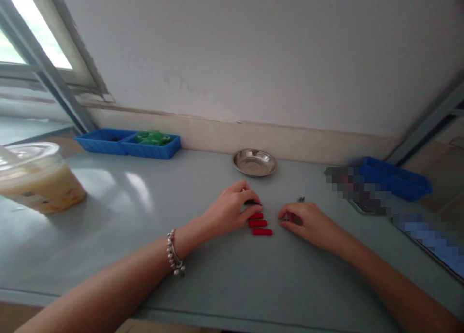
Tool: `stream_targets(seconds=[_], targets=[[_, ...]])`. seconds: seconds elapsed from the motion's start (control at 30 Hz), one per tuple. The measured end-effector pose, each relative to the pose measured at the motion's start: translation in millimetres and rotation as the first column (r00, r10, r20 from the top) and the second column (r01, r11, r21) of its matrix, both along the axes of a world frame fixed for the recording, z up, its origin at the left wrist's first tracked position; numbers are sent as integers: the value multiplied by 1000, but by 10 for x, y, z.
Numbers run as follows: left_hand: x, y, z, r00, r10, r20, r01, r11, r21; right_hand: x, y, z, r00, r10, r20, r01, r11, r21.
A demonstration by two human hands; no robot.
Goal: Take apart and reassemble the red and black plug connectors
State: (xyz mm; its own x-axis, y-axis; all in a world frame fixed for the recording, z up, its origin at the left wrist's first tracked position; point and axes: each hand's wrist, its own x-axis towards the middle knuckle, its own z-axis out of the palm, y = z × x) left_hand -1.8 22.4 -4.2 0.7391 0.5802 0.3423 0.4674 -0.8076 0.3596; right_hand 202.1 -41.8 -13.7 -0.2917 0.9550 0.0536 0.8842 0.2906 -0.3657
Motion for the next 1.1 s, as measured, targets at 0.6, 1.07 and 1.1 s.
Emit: stream_targets(seconds=[0.6,1.07,1.1], targets=[[40,-242,57,975,-104,-198,136,978,156,7,5,59,981,-71,-179,98,984,147],[11,-239,-32,1000,-22,21,21,999,31,-172,-32,17,694,-15,-720,79,995,55],[12,-234,-35,1000,-4,14,4,1000,30,-169,-34,15,695,-12,-719,83,995,63]])
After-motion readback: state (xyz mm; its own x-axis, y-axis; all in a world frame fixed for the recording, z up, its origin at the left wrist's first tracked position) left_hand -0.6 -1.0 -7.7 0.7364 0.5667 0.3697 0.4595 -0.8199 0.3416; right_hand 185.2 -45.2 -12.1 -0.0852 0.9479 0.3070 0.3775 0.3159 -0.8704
